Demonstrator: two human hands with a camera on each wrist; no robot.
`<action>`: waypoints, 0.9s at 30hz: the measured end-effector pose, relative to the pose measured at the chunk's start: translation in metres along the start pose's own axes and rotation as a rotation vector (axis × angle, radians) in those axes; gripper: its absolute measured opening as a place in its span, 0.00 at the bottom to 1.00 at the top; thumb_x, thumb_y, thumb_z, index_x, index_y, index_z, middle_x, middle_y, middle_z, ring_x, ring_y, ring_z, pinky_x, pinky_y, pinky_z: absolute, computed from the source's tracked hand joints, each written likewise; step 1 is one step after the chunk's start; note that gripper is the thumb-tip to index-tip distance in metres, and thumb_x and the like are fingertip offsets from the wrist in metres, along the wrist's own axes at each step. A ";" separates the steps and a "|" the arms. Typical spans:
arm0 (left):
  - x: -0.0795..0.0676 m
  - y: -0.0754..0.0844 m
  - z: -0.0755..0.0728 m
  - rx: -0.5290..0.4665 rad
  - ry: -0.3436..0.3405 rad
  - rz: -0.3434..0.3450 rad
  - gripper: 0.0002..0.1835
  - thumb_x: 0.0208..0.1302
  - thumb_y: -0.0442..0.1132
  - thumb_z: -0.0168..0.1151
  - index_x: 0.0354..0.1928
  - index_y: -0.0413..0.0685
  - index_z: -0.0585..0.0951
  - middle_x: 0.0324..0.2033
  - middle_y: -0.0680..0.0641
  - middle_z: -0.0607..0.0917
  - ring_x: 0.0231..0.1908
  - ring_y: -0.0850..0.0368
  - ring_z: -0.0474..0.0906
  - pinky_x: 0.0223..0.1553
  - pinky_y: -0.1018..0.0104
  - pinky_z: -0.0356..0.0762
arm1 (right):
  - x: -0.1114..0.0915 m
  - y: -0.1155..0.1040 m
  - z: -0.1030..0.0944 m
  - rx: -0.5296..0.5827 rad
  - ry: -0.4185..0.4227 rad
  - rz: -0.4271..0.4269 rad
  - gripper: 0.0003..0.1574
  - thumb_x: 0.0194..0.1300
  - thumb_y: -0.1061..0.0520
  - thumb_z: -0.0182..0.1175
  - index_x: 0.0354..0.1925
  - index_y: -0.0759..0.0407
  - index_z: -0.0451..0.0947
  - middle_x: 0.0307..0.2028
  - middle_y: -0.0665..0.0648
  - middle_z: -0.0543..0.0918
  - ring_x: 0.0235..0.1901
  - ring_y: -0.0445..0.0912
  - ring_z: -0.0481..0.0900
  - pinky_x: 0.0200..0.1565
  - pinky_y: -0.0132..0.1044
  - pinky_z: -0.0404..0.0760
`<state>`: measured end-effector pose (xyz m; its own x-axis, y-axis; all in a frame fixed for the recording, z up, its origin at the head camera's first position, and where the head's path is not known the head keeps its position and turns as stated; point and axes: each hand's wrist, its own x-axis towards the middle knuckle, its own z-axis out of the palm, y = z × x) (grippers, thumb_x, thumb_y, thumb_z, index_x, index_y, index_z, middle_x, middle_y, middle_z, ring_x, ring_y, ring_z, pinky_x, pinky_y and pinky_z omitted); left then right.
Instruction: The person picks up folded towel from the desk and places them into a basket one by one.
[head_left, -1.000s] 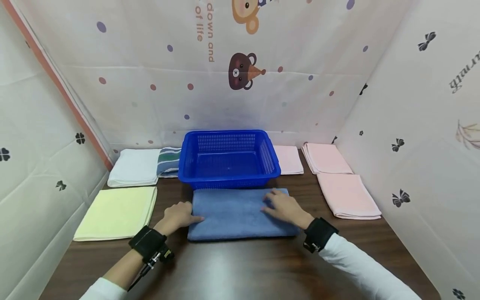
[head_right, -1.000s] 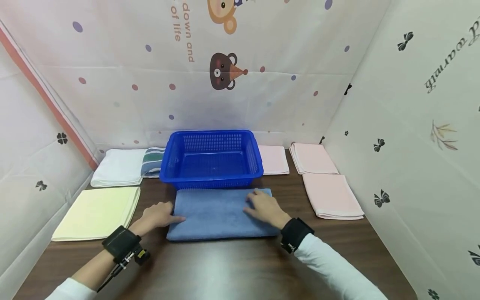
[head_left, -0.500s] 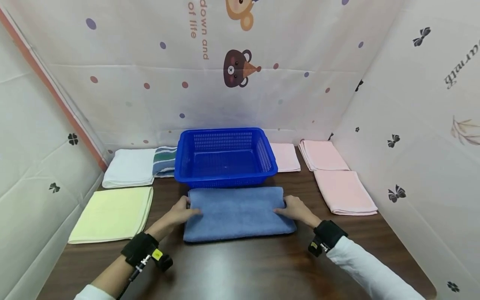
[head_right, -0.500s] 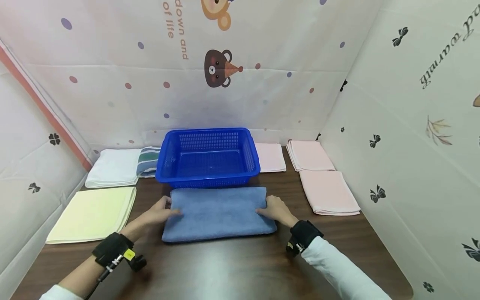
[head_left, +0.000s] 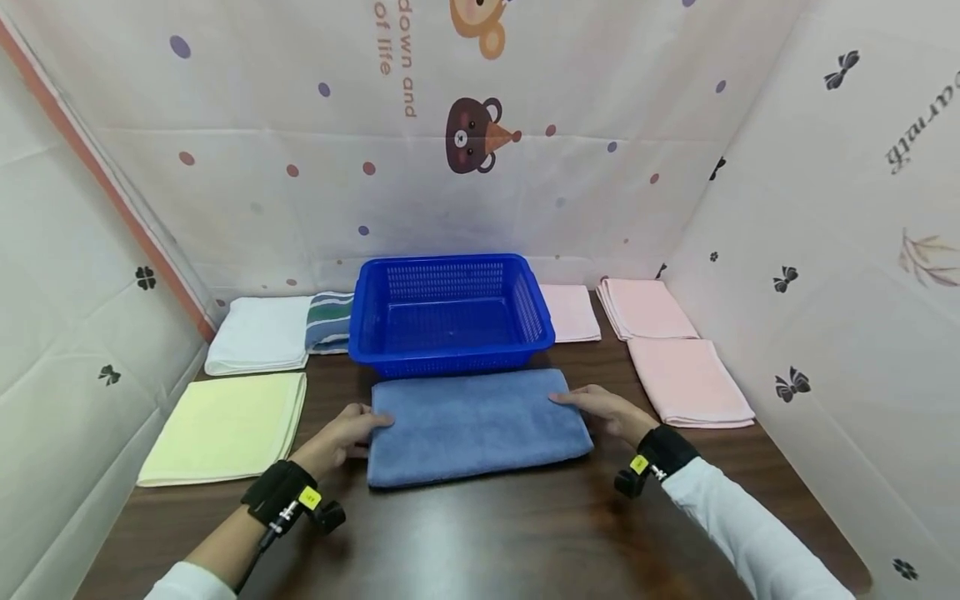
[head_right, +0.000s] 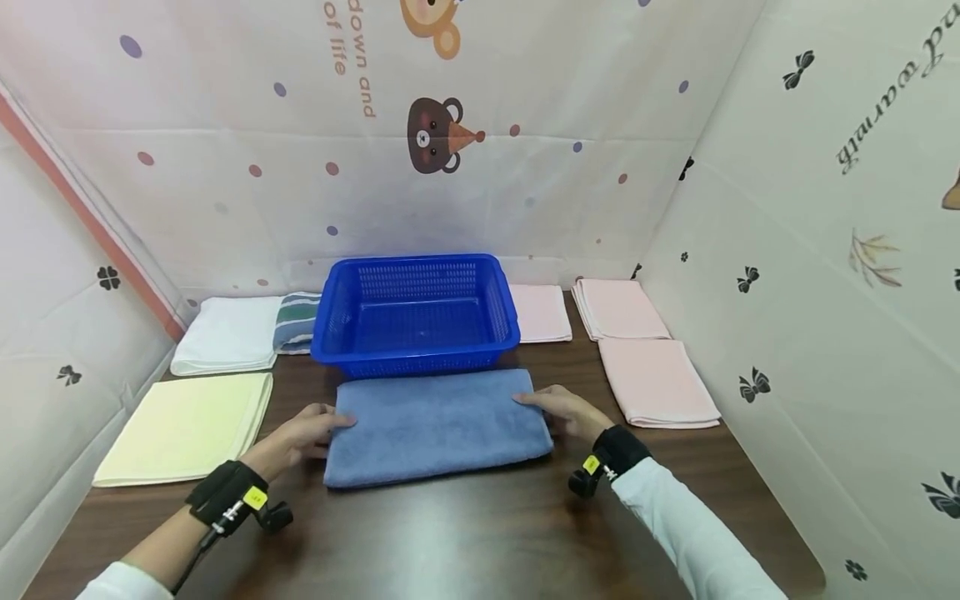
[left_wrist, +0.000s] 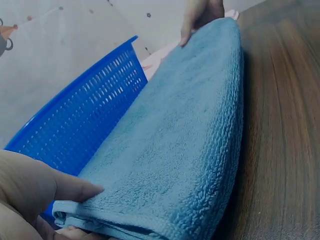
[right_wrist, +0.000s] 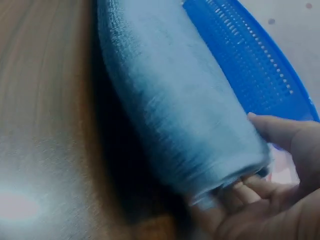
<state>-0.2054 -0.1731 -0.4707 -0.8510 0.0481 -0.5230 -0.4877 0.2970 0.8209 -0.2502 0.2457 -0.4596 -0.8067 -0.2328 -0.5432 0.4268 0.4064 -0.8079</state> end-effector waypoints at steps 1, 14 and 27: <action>0.000 0.000 -0.001 -0.006 0.005 0.004 0.23 0.71 0.41 0.61 0.57 0.34 0.65 0.50 0.38 0.73 0.46 0.49 0.77 0.45 0.54 0.84 | 0.001 0.001 0.000 -0.008 -0.011 -0.012 0.42 0.74 0.46 0.59 0.71 0.75 0.64 0.68 0.70 0.73 0.59 0.52 0.80 0.63 0.52 0.79; -0.033 0.005 -0.017 -0.063 -0.017 0.078 0.30 0.73 0.39 0.60 0.70 0.35 0.62 0.48 0.40 0.83 0.40 0.55 0.84 0.40 0.55 0.86 | -0.028 -0.016 0.006 -0.209 0.195 -0.227 0.30 0.67 0.48 0.68 0.59 0.66 0.76 0.43 0.59 0.90 0.44 0.45 0.84 0.48 0.40 0.82; -0.050 0.112 -0.080 0.003 -0.033 0.285 0.37 0.72 0.38 0.59 0.75 0.37 0.53 0.47 0.46 0.78 0.38 0.60 0.82 0.42 0.62 0.87 | -0.040 -0.141 -0.022 -0.323 0.231 -0.377 0.31 0.72 0.51 0.64 0.63 0.70 0.70 0.55 0.72 0.82 0.48 0.52 0.84 0.48 0.43 0.88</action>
<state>-0.2325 -0.2182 -0.3343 -0.9468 0.1608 -0.2786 -0.2292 0.2703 0.9351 -0.2877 0.2172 -0.3188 -0.9639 -0.2290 -0.1359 -0.0269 0.5914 -0.8059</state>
